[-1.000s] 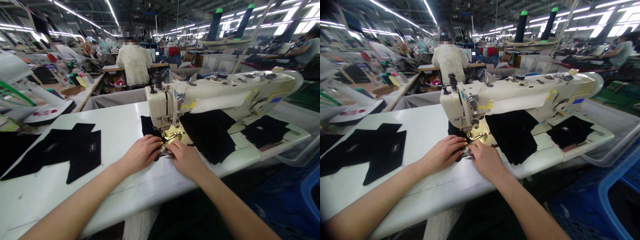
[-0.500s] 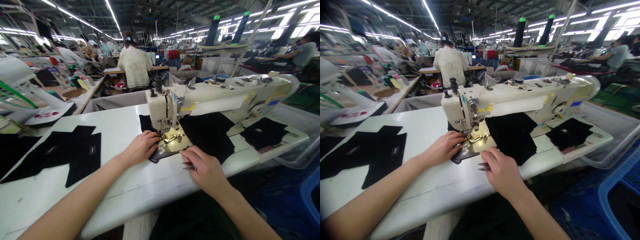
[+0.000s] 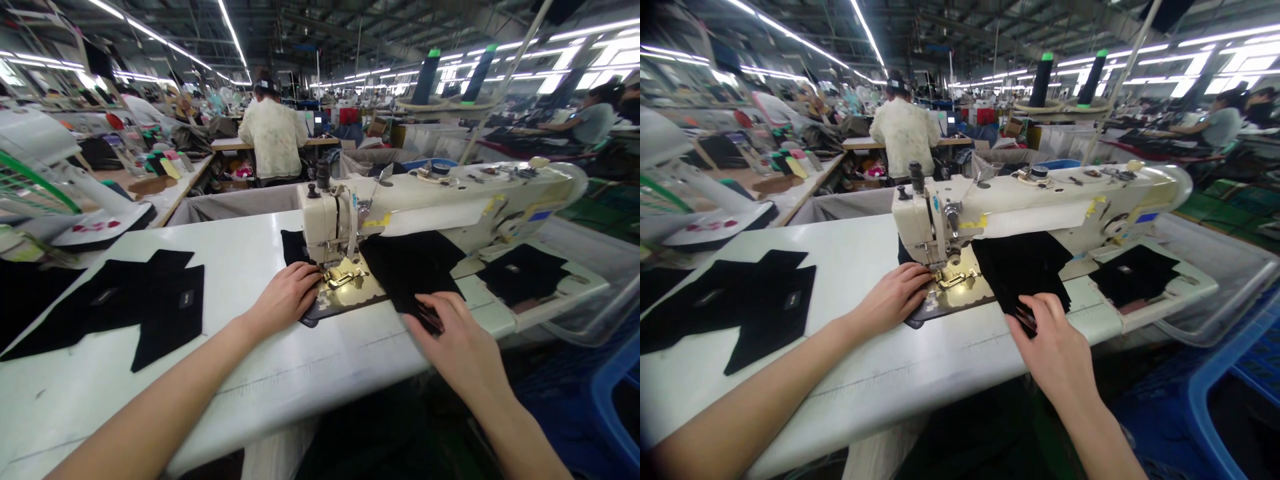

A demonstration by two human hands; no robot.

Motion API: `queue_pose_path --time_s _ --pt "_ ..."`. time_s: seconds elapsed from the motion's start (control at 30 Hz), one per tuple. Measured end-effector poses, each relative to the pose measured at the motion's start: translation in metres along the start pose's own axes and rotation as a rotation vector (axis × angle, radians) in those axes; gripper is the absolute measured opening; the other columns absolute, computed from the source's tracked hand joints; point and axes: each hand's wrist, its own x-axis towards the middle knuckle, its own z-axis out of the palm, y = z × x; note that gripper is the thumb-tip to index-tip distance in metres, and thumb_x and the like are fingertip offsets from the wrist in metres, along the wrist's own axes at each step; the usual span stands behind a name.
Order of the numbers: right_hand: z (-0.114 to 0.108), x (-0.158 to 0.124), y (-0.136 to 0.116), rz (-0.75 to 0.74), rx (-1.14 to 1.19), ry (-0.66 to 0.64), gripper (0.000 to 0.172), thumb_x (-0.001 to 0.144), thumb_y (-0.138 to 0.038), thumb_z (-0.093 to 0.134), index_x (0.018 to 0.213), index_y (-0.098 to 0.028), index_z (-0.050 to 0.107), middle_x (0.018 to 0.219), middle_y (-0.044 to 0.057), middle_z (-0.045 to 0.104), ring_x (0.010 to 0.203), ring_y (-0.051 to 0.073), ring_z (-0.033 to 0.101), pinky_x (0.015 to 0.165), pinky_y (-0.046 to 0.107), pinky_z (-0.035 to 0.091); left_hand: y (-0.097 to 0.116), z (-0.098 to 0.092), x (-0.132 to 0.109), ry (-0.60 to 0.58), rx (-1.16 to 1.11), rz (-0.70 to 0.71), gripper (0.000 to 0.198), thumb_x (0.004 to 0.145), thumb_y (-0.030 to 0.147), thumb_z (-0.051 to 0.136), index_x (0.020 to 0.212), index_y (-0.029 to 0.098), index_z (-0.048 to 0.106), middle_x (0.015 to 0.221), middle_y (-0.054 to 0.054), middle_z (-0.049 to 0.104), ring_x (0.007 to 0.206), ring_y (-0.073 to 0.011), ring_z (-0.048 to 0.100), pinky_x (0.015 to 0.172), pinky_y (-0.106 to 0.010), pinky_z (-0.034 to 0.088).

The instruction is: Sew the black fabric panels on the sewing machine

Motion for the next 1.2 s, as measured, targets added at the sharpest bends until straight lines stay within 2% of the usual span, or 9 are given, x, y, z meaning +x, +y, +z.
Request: queue_pose_path --time_s 0.33,0.47,0.6,0.77,0.87,0.93,1.03,1.1,1.2 --pt "0.002 0.012 0.004 0.111 0.075 0.014 0.021 0.088 -0.043 0.065 0.094 -0.023 0.068 0.098 0.001 0.067 0.074 0.018 0.066 0.058 0.028 0.044 -0.018 0.009 -0.016 -0.037 -0.012 -0.146 0.069 0.099 0.059 0.027 0.142 0.011 0.052 0.151 -0.014 0.045 0.143 -0.0332 0.037 0.118 -0.052 0.034" --pt "0.005 0.017 0.004 0.094 0.03 -0.03 0.011 0.088 -0.031 0.062 0.085 -0.023 0.068 0.094 0.0 0.069 0.069 0.016 0.064 0.055 0.027 0.039 -0.035 -0.007 -0.059 -0.049 -0.009 -0.259 0.079 0.093 0.071 0.027 0.138 0.014 0.056 0.15 -0.011 0.047 0.142 -0.0334 0.039 0.119 -0.051 0.032" --pt "0.0 0.021 0.005 0.074 0.104 0.067 0.012 0.086 -0.022 0.057 0.08 -0.021 0.067 0.088 0.001 0.069 0.066 0.015 0.062 0.057 0.026 0.039 -0.043 -0.038 -0.094 -0.041 -0.02 -0.438 0.075 0.09 0.074 0.032 0.129 0.018 0.062 0.145 -0.01 0.054 0.135 -0.0349 0.047 0.115 -0.056 0.035" --pt "-0.017 0.021 -0.005 -0.029 0.148 0.344 0.012 0.088 -0.018 0.057 0.079 -0.019 0.064 0.081 0.001 0.065 0.064 0.013 0.059 0.061 0.025 0.043 0.013 -0.066 -0.073 0.068 -0.248 -0.598 0.062 0.081 0.072 0.048 0.1 0.018 0.072 0.119 -0.013 0.068 0.112 -0.0363 0.062 0.1 -0.051 0.048" --pt "-0.026 0.011 -0.022 -0.175 0.186 0.336 0.007 0.089 -0.016 0.058 0.086 -0.018 0.064 0.087 0.003 0.066 0.065 0.012 0.06 0.06 0.023 0.043 0.074 -0.066 -0.043 -0.15 -0.879 -0.654 0.057 0.079 0.069 0.056 0.103 0.019 0.071 0.1 -0.012 0.073 0.093 -0.0313 0.067 0.079 -0.041 0.055" --pt "-0.029 -0.001 -0.035 -0.282 0.24 0.252 0.008 0.089 -0.013 0.057 0.09 -0.018 0.064 0.09 0.004 0.066 0.068 0.012 0.062 0.06 0.023 0.043 0.109 -0.06 -0.025 -0.225 -1.338 -0.681 0.066 0.079 0.063 0.065 0.129 0.02 0.059 0.116 -0.012 0.069 0.108 -0.0305 0.064 0.084 -0.04 0.054" --pt "-0.03 -0.021 -0.051 -0.368 0.437 0.102 0.01 0.089 -0.012 0.054 0.09 -0.018 0.062 0.086 0.004 0.064 0.07 0.014 0.062 0.062 0.024 0.044 0.137 -0.045 -0.006 -0.131 -1.69 -0.704 0.064 0.08 0.056 0.07 0.132 0.021 0.055 0.131 -0.012 0.061 0.124 -0.0295 0.054 0.096 -0.039 0.049" --pt "-0.031 -0.033 -0.055 -0.277 0.639 -0.037 0.009 0.091 -0.015 0.053 0.086 -0.019 0.06 0.08 0.003 0.061 0.068 0.014 0.06 0.062 0.023 0.045 0.14 -0.035 0.001 -0.013 -1.798 -0.717 0.058 0.084 0.059 0.065 0.127 0.021 0.058 0.133 -0.012 0.059 0.127 -0.0298 0.052 0.101 -0.041 0.045" --pt "-0.036 -0.044 -0.054 0.079 0.932 -0.337 0.019 0.096 -0.033 0.053 0.083 -0.02 0.06 0.069 -0.002 0.053 0.06 0.012 0.052 0.054 0.021 0.042 0.131 -0.022 0.001 0.063 -1.86 -0.756 0.063 0.085 0.068 0.059 0.127 0.02 0.057 0.134 -0.013 0.059 0.127 -0.0293 0.051 0.105 -0.043 0.041"
